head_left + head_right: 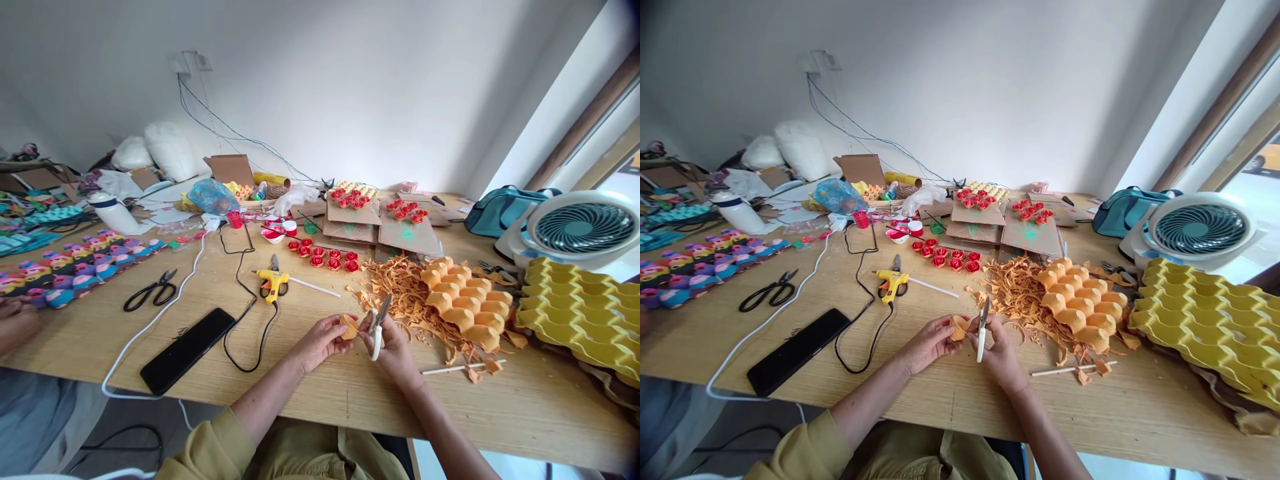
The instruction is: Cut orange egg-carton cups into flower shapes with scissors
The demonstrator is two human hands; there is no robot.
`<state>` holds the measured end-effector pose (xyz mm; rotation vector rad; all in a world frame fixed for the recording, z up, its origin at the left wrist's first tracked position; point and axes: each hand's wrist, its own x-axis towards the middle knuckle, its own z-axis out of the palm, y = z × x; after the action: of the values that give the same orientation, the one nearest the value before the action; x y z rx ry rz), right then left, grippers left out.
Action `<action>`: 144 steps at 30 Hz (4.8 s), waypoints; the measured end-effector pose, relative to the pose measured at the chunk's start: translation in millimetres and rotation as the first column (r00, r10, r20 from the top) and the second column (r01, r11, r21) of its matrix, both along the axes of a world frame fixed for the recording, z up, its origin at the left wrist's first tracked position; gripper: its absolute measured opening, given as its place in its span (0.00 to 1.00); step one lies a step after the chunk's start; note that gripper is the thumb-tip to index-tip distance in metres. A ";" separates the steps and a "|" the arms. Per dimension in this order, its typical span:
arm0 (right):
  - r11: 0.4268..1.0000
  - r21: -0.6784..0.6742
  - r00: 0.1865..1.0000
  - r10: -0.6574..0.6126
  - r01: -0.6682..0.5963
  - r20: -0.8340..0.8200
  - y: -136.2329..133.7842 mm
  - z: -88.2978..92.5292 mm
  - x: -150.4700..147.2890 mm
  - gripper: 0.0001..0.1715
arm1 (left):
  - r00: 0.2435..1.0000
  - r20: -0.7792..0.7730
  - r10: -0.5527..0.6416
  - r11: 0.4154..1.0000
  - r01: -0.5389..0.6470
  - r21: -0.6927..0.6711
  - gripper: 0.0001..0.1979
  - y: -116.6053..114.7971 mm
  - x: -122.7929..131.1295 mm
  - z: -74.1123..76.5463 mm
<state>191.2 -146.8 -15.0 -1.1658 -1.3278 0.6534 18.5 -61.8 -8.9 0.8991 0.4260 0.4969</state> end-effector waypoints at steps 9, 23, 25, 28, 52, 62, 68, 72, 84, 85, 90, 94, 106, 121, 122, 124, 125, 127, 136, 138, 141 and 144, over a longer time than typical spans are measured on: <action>0.996 0.041 0.992 -0.084 0.080 0.092 -0.6 -7.8 0.3 0.08 | 0.998 0.064 0.022 0.999 -0.020 -0.035 0.26 -6.5 3.7 6.0; 0.988 0.098 0.956 -0.139 0.117 0.258 -0.9 2.1 -2.0 0.03 | 0.985 0.008 0.174 0.978 -0.174 0.114 0.26 -8.6 5.2 1.1; 0.990 0.082 0.960 -0.132 0.115 0.247 -0.2 0.3 -1.9 0.04 | 0.985 0.015 0.174 0.977 -0.175 0.121 0.25 -9.0 5.3 -0.3; 0.992 0.052 0.978 -0.120 0.113 0.168 1.2 -3.6 -2.2 0.05 | 0.986 0.024 0.163 0.978 -0.165 0.124 0.25 -10.0 6.1 0.0; 0.999 -0.031 0.995 -0.046 0.043 -0.089 2.1 -0.9 3.4 0.20 | 0.986 0.159 0.053 0.994 -0.036 -0.107 0.24 -0.5 0.7 4.5; 0.995 -0.099 0.999 0.021 -0.024 -0.027 3.4 -4.9 0.0 0.21 | 0.987 0.161 0.016 0.992 0.004 -0.123 0.24 -0.9 1.2 2.1; 0.995 -0.096 0.999 -0.032 0.036 0.036 4.6 -3.2 -2.3 0.17 | 0.988 0.155 0.009 0.999 0.000 -0.053 0.23 -2.2 0.1 2.6; 0.992 -0.123 0.999 -0.023 0.027 0.035 4.4 -2.8 -2.0 0.17 | 0.990 0.144 -0.006 0.999 0.013 -0.044 0.23 -1.1 -1.4 1.2; 0.993 -0.112 0.999 0.017 -0.021 -0.032 5.4 -6.2 0.3 0.21 | 0.988 0.156 0.009 0.993 -0.028 0.117 0.24 -5.5 -0.3 -1.1; 0.993 -0.117 0.999 0.028 -0.031 -0.033 5.2 -6.1 0.4 0.21 | 0.988 0.154 0.005 0.990 -0.026 0.137 0.24 -5.8 -0.8 -0.7; 0.989 -0.131 0.992 0.050 -0.065 -0.115 5.6 -8.0 2.9 0.26 | 0.994 0.073 0.087 0.938 -0.107 0.330 0.27 -6.5 -0.9 1.8; 0.994 -0.109 0.992 0.013 -0.026 -0.126 5.7 -6.9 4.4 0.26 | 0.972 0.026 0.234 0.812 -0.210 0.545 0.28 -5.0 1.0 -0.1; 0.995 -0.099 0.993 0.005 -0.017 -0.116 4.9 -5.1 -1.5 0.17 | 0.888 0.011 0.461 0.383 -0.210 0.900 0.22 -11.5 4.6 -0.5; 0.998 -0.056 0.999 -0.030 0.028 -0.041 5.1 -5.7 -0.6 0.12 | 0.960 -0.053 0.276 0.873 -0.227 0.432 0.28 -1.9 7.2 -5.2; 0.998 -0.063 0.998 -0.031 0.027 -0.062 5.4 -5.3 -0.3 0.13 | 0.956 -0.056 0.287 0.869 -0.235 0.436 0.28 -1.8 7.2 -5.9; 0.997 -0.071 0.995 -0.034 0.028 -0.089 6.0 -4.7 0.2 0.14 | 0.947 -0.055 0.316 0.846 -0.255 0.469 0.28 -2.4 7.1 -6.7; 0.997 -0.073 0.995 -0.034 0.027 -0.095 6.2 -4.4 0.3 0.15 | 0.941 -0.051 0.334 0.824 -0.265 0.501 0.27 -3.0 7.1 -6.8; 0.997 -0.075 0.995 -0.030 0.022 -0.097 6.5 -4.0 0.0 0.15 | 0.929 -0.052 0.367 0.763 -0.269 0.588 0.26 -4.8 7.1 -6.2; 0.993 -0.116 0.996 -0.042 0.033 -0.080 6.8 -4.8 -3.0 0.17 | 0.903 -0.002 0.429 0.502 -0.237 0.832 0.18 -6.8 2.9 -1.6; 0.993 -0.117 0.997 -0.038 0.030 -0.069 7.0 -5.0 -2.6 0.17 | 0.899 -0.004 0.437 0.462 -0.221 0.859 0.18 -6.4 1.7 -1.3; 0.993 -0.115 0.997 -0.037 0.030 -0.061 6.9 -3.7 -2.3 0.16 | 0.893 -0.009 0.450 0.460 -0.223 0.860 0.19 -7.1 1.7 -0.9; 0.992 -0.122 0.997 -0.039 0.030 -0.066 6.6 -2.1 -2.2 0.16 | 0.881 -0.001 0.472 0.453 -0.242 0.858 0.20 -8.4 2.7 0.0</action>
<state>189.0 -140.2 -17.1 -1.2501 -1.2220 0.7501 21.2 -70.2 -8.9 1.8694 0.6224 1.0542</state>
